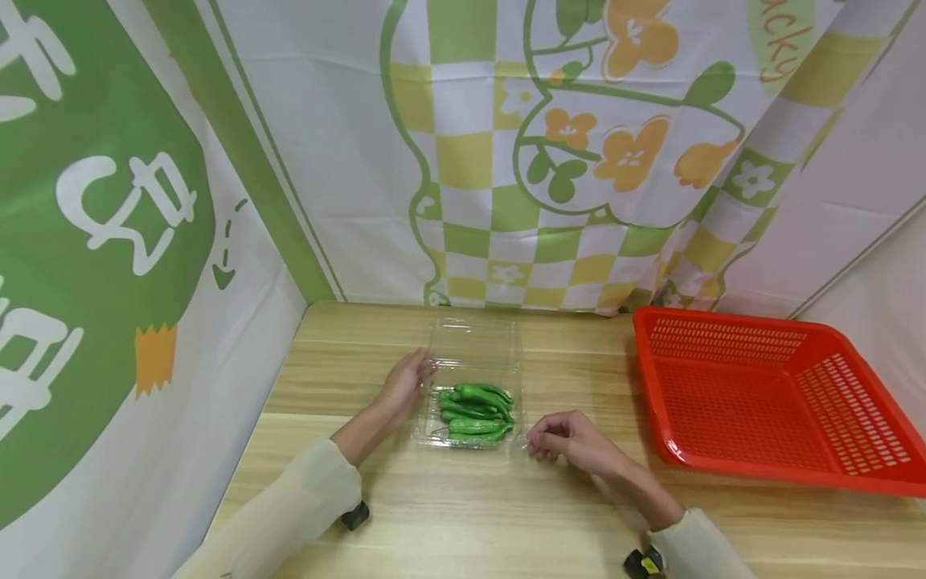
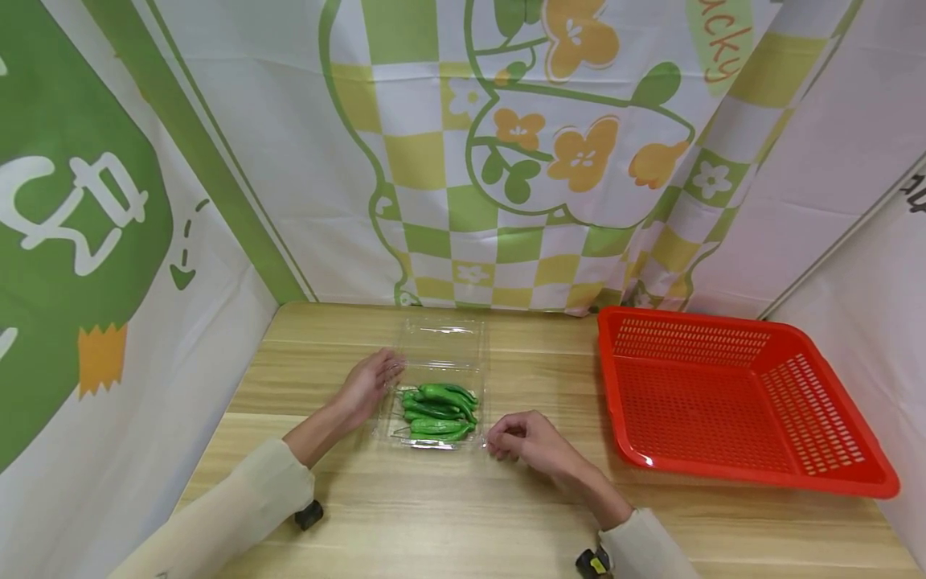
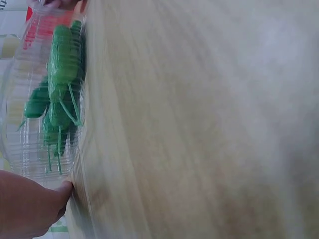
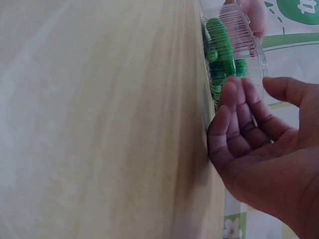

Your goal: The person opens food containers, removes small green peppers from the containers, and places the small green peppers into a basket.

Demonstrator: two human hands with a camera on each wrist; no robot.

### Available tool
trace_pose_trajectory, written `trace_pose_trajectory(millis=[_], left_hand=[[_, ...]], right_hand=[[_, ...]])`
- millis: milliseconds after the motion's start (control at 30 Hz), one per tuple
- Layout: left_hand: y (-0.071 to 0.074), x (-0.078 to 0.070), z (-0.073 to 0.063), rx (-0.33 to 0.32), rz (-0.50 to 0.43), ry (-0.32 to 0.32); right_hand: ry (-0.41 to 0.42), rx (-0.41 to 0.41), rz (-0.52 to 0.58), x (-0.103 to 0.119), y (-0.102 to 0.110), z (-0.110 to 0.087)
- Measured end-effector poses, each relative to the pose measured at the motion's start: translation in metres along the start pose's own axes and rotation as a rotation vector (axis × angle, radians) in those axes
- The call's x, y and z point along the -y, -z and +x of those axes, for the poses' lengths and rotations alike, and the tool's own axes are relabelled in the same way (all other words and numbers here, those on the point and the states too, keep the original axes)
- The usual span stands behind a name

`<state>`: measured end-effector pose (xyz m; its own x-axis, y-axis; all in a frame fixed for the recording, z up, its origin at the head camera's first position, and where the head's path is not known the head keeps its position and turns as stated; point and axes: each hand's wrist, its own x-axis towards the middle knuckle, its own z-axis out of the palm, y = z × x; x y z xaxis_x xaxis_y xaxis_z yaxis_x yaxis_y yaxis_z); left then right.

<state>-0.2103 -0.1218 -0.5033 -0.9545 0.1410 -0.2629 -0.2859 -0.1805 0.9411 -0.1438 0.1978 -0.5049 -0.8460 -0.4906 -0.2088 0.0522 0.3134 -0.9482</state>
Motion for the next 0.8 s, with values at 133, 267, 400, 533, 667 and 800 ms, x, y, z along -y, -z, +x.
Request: trace_pose_trajectory(millis=[133, 267, 400, 533, 667, 800], left_hand=[[0.002, 0.001, -0.006, 0.024, 0.02, -0.002], [0.002, 0.002, -0.013, 0.051, 0.031, 0.003], [0.001, 0.003, -0.02, 0.057, 0.034, 0.003], [0.0, 0.005, -0.025, 0.059, 0.023, -0.003], [-0.001, 0.005, -0.029, 0.061, 0.029, -0.004], [-0.001, 0.007, -0.03, 0.054, 0.025, 0.0]], right_hand=[[0.029, -0.056, -0.082, 0.002, 0.004, -0.001], [0.032, -0.131, -0.213, 0.005, 0.006, -0.003], [0.044, -0.224, -0.328, 0.013, 0.005, -0.005], [0.105, -0.303, -0.45, 0.024, 0.002, -0.006], [0.19, -0.354, -0.598, 0.035, -0.001, -0.007], [0.293, -0.377, -0.735, 0.047, -0.003, -0.005]])
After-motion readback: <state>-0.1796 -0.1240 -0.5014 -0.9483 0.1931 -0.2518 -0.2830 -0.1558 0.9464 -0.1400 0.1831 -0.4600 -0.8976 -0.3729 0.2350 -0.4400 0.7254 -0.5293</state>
